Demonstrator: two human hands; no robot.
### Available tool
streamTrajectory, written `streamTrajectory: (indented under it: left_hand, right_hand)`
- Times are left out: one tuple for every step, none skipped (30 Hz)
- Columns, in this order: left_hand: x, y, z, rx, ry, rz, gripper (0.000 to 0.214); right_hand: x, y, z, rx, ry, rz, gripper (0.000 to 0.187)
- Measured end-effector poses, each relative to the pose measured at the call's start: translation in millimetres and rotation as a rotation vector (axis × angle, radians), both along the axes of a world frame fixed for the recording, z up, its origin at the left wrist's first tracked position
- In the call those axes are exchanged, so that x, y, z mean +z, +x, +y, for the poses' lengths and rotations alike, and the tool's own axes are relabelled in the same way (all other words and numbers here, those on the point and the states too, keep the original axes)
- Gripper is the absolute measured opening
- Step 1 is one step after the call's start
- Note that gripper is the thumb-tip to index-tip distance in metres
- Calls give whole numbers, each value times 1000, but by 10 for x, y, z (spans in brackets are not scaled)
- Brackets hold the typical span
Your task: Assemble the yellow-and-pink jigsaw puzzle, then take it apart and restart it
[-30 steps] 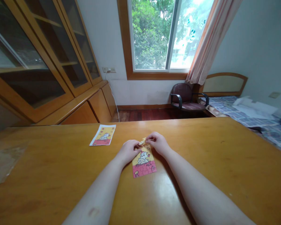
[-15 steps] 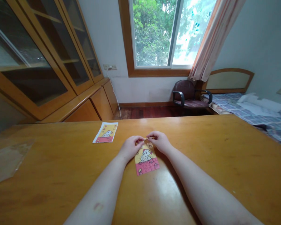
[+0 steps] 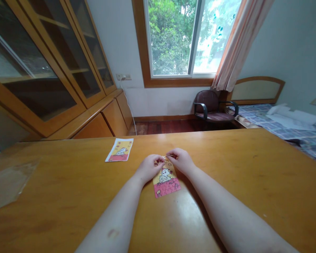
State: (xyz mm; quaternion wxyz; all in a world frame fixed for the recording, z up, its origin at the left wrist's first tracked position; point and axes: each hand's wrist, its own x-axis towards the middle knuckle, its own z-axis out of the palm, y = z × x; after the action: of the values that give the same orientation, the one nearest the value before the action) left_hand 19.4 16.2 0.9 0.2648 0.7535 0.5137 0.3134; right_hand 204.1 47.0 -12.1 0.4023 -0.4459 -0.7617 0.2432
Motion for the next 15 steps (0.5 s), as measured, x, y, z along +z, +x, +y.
streamTrajectory:
  left_hand:
    - [8, 7, -8, -25, 0, 7, 8]
    - [12, 11, -13, -44, -1, 10, 8]
    - [11, 12, -13, -54, -5, 11, 7]
    - [5, 9, -8, -55, -14, 8, 7]
    - [-6, 2, 0, -41, -26, 4, 6]
    - [-20, -8, 12, -16, -39, 0, 6]
    - [-36, -19, 24, 16, -49, -2, 7]
    - [-49, -30, 35, 51, -54, -4, 10]
    - [-59, -38, 43, 78, -56, -11, 13]
    - [-64, -44, 48, 95, -57, -23, 16]
    - [-62, -46, 48, 97, -58, -37, 18]
    - [-54, -45, 46, 85, -56, -47, 18]
    - [-42, -41, 41, 69, -54, -55, 18]
    - [-28, -35, 35, 51, -51, -56, 15]
    - [-14, -30, 30, 38, -49, -52, 13]
  right_hand:
    - [-2, -3, 1, -21, 1, -7, 9]
    - [-4, -8, 1, -28, -17, -9, 9]
    - [-6, -15, 0, -20, -51, -5, 9]
    - [-7, -23, -3, -1, -95, 8, 9]
    - [-6, -31, -6, 24, -143, 27, 10]
    - [-5, -38, -10, 50, -186, 50, 11]
    - [-4, -44, -13, 70, -220, 73, 11]
    - [-3, -47, -15, 79, -243, 90, 12]
    - [-3, -48, -17, 82, -257, 102, 12]
    - [-5, -48, -18, 84, -267, 108, 12]
    - [-8, -47, -18, 89, -275, 112, 12]
    - [-11, -45, -19, 100, -284, 116, 12]
    - [-14, -43, -20, 114, -291, 121, 13]
    - [-17, -42, -21, 131, -295, 123, 14]
    - [-20, -41, -21, 144, -294, 122, 14]
